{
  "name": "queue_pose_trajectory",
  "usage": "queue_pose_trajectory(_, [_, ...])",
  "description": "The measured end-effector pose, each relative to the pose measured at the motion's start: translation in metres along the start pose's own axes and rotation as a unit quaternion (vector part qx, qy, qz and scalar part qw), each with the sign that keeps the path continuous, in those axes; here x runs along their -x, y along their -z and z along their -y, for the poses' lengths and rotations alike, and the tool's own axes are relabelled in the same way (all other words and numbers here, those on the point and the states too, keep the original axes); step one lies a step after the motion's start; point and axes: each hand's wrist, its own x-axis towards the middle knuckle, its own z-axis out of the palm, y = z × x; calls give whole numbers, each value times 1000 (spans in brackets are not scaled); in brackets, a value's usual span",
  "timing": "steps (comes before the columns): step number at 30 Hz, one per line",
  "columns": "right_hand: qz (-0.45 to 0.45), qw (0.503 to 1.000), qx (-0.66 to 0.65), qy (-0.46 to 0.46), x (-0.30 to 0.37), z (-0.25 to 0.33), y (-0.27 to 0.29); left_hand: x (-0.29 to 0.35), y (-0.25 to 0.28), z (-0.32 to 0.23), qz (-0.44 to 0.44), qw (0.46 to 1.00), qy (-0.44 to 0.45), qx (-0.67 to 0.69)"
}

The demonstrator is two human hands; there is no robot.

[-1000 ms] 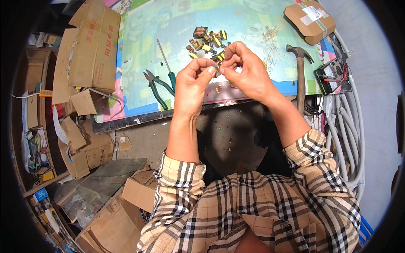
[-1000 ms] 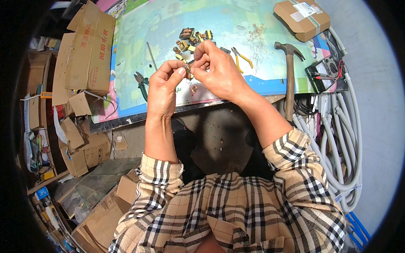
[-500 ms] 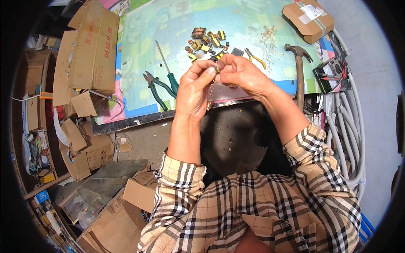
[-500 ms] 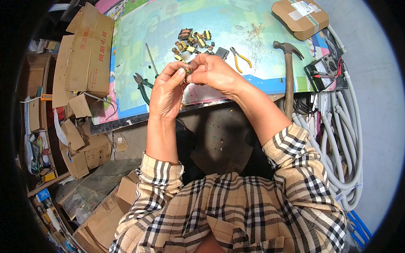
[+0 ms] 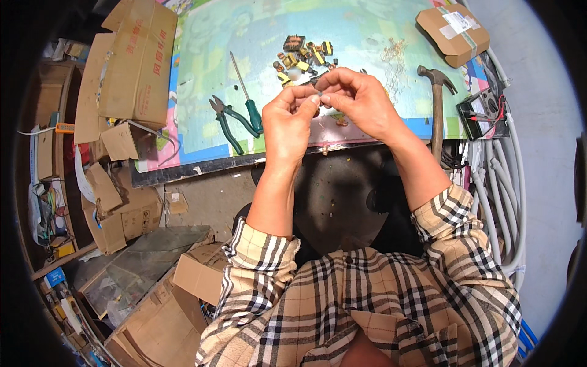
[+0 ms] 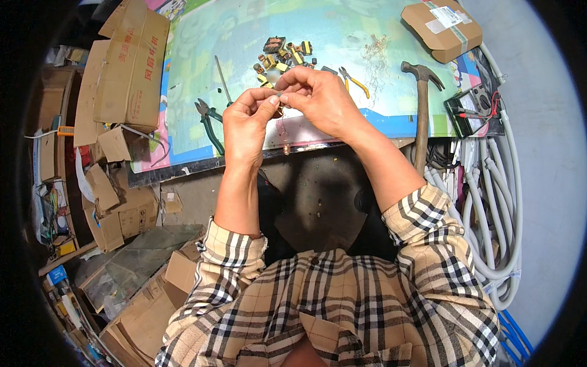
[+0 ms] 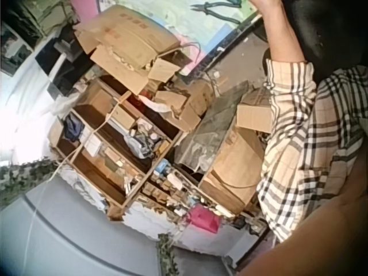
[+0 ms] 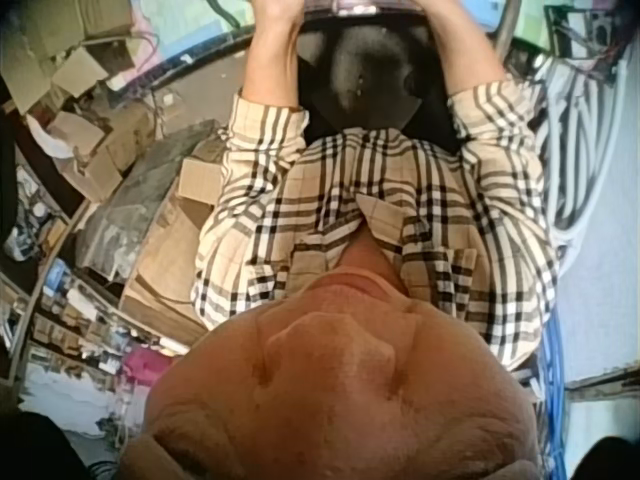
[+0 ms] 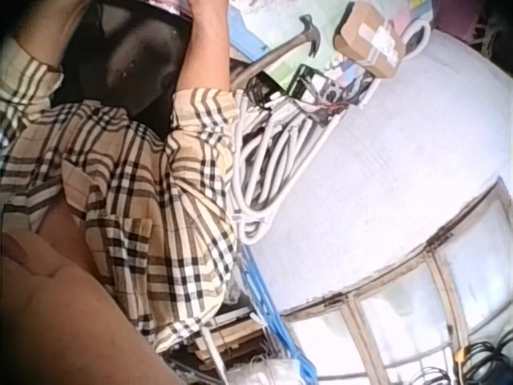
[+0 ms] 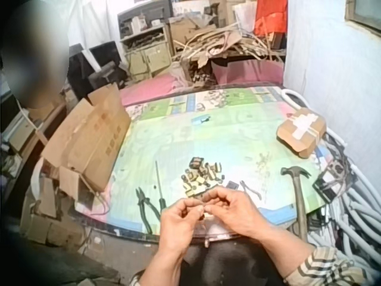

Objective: The person disassembles small electronic components on a cluttered workbench, using hands to pull apart casings and remove internal wires. They handle multiple similar components one at a time, placing parts on the table as they work.

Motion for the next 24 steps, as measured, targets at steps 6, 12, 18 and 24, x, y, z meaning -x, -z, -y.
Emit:
queue_pose_trajectory(6, [-16,998,54,21,2,0,-1,5,-11,3,1,996,-55,-72])
queue_pose_trajectory(12, [-19,995,91,26,2,-1,-1,6,-13,1,-7,999,-30,-26])
queue_pose_trajectory(18, [5,998,50,36,1,-2,0,5,-5,-11,15,1000,21,4])
queue_pose_trajectory(24, [60,996,33,58,1,3,6,-2,12,-12,109,976,135,127])
